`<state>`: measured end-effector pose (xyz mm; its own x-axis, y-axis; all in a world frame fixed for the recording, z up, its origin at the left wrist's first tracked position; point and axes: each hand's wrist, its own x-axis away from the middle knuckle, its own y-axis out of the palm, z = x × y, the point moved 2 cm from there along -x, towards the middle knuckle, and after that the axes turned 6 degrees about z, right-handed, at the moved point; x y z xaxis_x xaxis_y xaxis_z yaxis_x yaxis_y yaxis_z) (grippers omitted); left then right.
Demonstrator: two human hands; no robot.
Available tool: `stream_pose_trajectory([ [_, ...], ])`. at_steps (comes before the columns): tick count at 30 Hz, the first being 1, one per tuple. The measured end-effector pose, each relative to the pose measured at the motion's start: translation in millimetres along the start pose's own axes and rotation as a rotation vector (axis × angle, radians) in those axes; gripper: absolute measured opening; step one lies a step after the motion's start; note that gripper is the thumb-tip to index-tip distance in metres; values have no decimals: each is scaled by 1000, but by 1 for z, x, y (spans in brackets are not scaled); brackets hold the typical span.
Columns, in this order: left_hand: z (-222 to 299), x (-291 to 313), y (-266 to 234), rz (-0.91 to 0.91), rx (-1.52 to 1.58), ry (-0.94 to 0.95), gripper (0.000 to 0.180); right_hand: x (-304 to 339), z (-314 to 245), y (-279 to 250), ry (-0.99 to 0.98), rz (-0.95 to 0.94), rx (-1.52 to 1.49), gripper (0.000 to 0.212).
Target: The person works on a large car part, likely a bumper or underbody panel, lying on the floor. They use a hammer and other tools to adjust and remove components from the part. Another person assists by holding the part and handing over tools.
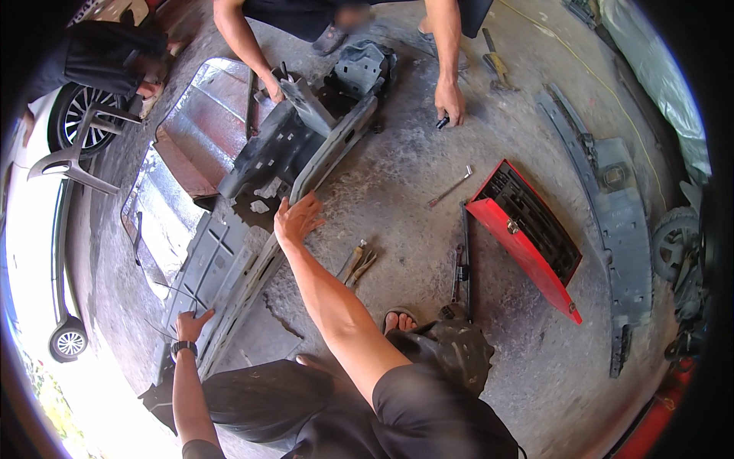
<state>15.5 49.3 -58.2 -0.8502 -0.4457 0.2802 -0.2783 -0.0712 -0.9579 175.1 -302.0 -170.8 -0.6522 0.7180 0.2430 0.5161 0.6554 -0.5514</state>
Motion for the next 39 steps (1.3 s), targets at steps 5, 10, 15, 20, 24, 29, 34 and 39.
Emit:
stream_pose_trajectory([
  [5, 8, 1, -6, 0, -5, 13, 94, -2, 3, 1, -4, -9, 24, 69],
  [10, 6, 0, 3, 47, 27, 118, 88, -4, 11, 10, -26, 42, 88, 71],
  [15, 8, 7, -3, 20, -17, 115, 84, -1, 3, -2, 6, -29, 51, 73],
  [20, -1, 0, 6, 4, -6, 59, 86, -2, 7, 5, -15, 12, 19, 74],
  [24, -6, 1, 2, 31, -25, 37, 92, 2, 0, 1, -2, -46, 26, 75],
  [29, -6, -2, 5, 61, 34, 33, 96, -2, 1, 0, 3, -38, 48, 72],
  [34, -3, 0, 0, 40, 61, 0, 97, -1, 3, 7, 11, -21, 20, 75],
  [39, 0, 5, -1, 39, 68, -21, 96, -2, 5, 6, -5, -13, 7, 73],
])
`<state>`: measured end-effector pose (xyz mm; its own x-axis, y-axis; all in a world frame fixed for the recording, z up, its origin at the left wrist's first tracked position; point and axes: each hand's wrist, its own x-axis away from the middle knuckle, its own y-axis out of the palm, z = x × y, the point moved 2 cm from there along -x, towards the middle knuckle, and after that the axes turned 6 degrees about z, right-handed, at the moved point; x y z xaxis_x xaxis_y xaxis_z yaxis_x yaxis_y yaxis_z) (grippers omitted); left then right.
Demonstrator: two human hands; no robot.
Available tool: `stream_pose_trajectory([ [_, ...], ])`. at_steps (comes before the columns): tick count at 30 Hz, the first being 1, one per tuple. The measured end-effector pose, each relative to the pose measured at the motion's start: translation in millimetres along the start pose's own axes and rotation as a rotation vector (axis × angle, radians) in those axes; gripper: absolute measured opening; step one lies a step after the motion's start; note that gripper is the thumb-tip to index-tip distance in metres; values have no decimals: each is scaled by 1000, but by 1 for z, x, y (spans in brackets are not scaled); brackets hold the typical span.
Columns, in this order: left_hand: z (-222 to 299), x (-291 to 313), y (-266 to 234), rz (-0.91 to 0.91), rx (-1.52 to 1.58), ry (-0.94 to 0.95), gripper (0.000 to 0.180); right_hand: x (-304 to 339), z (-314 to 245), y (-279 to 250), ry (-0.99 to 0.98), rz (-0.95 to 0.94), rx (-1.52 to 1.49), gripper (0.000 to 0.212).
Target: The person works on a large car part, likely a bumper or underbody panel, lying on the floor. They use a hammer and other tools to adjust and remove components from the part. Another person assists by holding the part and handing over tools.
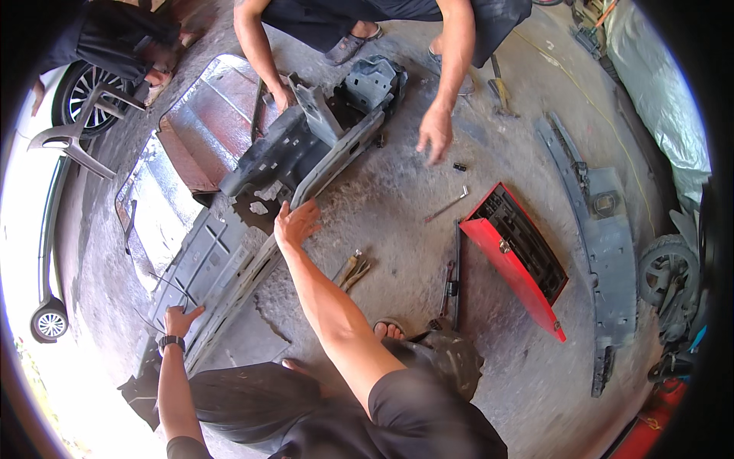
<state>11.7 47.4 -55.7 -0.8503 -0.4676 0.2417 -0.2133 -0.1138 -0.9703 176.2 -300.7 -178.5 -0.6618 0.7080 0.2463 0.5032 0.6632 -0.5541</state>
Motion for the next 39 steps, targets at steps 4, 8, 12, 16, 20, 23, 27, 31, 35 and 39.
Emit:
stream_pose_trajectory([
  [4, -8, -4, 5, 30, 3, 43, 96, 0, 1, 0, 10, -18, -23, 72],
  [8, -9, -5, 8, 20, -3, 40, 92, -1, 2, -1, 3, -15, -8, 72],
  [12, 6, 2, -8, -55, -31, 5, 87, 0, 1, -1, -21, -37, -11, 72],
  [16, 22, 0, -13, -137, -105, -15, 85, -6, 7, 5, -10, 27, 56, 73],
  [20, -2, 2, -4, 46, -5, 18, 88, -2, 1, 5, -28, 23, 49, 73],
  [23, 2, 4, -8, -6, 5, -19, 90, -1, 1, 4, -31, 3, 64, 72],
  [27, 7, 3, -8, -34, -13, -8, 88, -5, 4, 4, -40, 22, 101, 72],
  [31, -25, -10, 17, 104, -28, 141, 77, -3, 6, 9, -68, 80, 132, 72],
  [35, 13, 1, -4, -56, -75, 36, 81, -5, 8, 3, -54, 34, 101, 71],
  [39, -9, -4, 4, 83, -40, 135, 77, 0, 0, 1, -53, 5, 79, 72],
])
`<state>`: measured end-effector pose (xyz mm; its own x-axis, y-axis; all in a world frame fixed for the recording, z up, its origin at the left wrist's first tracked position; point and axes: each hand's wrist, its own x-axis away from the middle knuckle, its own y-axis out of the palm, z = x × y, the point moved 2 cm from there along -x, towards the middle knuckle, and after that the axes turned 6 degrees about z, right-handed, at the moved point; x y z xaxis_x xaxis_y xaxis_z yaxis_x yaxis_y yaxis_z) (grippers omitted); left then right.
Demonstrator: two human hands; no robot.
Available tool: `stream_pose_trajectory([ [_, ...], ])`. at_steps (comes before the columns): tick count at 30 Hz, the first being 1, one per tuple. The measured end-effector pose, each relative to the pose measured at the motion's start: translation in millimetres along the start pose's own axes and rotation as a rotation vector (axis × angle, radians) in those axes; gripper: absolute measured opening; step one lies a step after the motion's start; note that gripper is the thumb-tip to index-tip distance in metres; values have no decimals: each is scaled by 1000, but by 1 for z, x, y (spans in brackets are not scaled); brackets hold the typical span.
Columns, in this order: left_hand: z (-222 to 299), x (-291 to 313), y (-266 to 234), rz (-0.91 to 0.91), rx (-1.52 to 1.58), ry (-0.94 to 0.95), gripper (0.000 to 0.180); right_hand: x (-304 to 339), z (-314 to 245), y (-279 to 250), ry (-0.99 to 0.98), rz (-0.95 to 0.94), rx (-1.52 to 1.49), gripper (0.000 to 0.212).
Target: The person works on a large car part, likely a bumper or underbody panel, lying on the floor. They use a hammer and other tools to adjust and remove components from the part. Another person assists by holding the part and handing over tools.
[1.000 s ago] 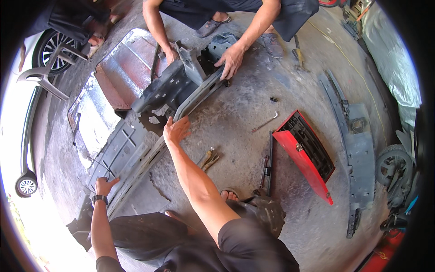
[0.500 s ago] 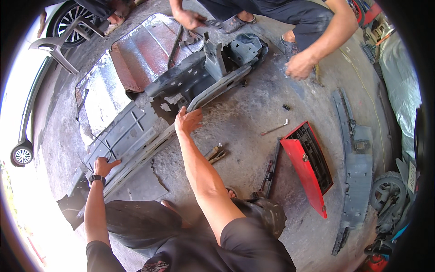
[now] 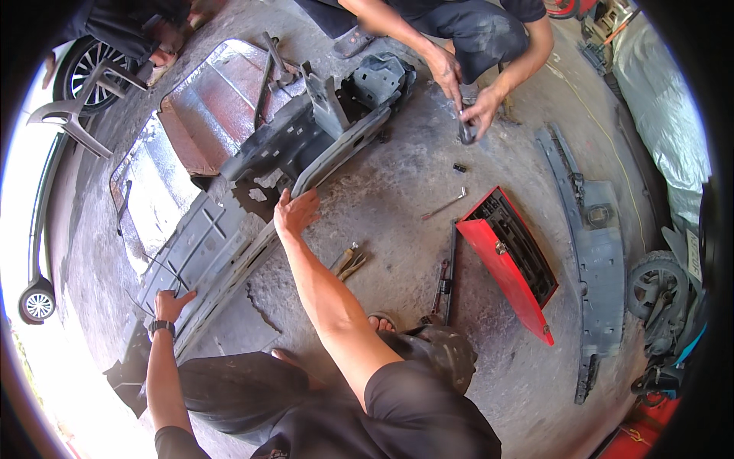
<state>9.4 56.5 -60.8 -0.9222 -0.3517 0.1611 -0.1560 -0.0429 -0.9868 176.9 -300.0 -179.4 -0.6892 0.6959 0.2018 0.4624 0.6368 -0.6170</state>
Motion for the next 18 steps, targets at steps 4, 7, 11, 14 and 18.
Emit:
stream_pose_trajectory([
  [4, 6, -1, -3, -52, 17, -43, 78, -3, 1, 0, 10, -16, 23, 73],
  [7, 23, -2, -10, -108, 3, -52, 81, -7, 4, -2, 13, 53, 71, 70],
  [11, -10, -2, 8, 51, 31, -7, 89, -2, -2, -5, 30, 10, 87, 70],
  [14, 13, 1, -4, -142, -14, -97, 94, -3, 2, -4, 21, 22, 92, 73],
  [18, 5, 2, 0, -83, -4, -53, 93, -2, 7, 6, 22, 23, 41, 76],
])
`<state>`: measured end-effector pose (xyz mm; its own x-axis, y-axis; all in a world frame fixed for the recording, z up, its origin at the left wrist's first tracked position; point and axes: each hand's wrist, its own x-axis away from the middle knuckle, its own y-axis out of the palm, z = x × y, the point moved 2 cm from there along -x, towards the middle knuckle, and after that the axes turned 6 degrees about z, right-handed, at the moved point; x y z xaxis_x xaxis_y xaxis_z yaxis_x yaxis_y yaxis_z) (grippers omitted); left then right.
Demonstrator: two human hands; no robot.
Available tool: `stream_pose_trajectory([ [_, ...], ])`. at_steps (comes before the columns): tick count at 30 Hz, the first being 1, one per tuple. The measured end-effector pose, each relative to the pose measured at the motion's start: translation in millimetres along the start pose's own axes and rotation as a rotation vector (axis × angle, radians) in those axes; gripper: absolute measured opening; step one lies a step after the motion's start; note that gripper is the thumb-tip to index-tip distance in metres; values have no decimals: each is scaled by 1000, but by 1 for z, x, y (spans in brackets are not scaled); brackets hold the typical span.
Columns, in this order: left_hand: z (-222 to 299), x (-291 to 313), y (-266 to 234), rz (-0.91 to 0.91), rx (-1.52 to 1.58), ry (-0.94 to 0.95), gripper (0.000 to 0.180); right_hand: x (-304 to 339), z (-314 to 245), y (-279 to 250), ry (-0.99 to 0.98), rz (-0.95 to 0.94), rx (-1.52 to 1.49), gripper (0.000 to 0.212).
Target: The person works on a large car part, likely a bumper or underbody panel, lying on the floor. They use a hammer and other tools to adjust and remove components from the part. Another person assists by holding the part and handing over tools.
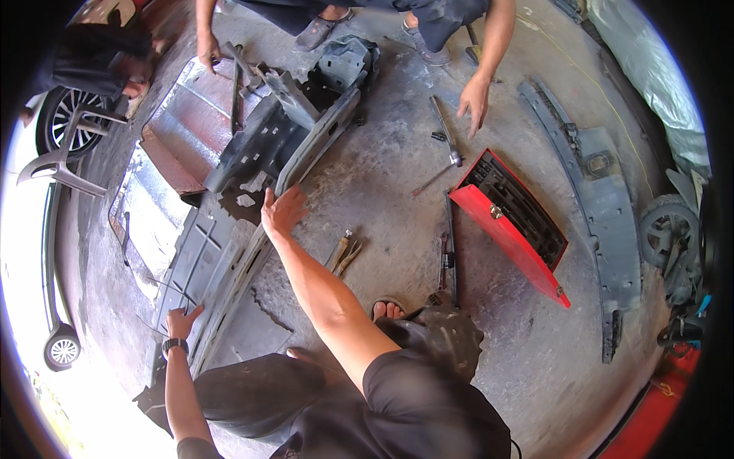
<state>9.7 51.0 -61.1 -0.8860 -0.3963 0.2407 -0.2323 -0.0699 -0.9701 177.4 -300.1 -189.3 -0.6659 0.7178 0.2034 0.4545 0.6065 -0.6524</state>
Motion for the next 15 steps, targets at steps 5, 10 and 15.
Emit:
stream_pose_trajectory([
  [5, -3, -3, 2, 9, 10, -1, 92, 0, 1, 3, -13, -37, -39, 81],
  [10, 4, 0, -4, -10, 58, -37, 88, -3, 0, 1, -32, -63, -36, 83],
  [15, -1, 0, -5, -8, 82, -77, 88, 0, 0, 2, -38, -55, -41, 82],
])
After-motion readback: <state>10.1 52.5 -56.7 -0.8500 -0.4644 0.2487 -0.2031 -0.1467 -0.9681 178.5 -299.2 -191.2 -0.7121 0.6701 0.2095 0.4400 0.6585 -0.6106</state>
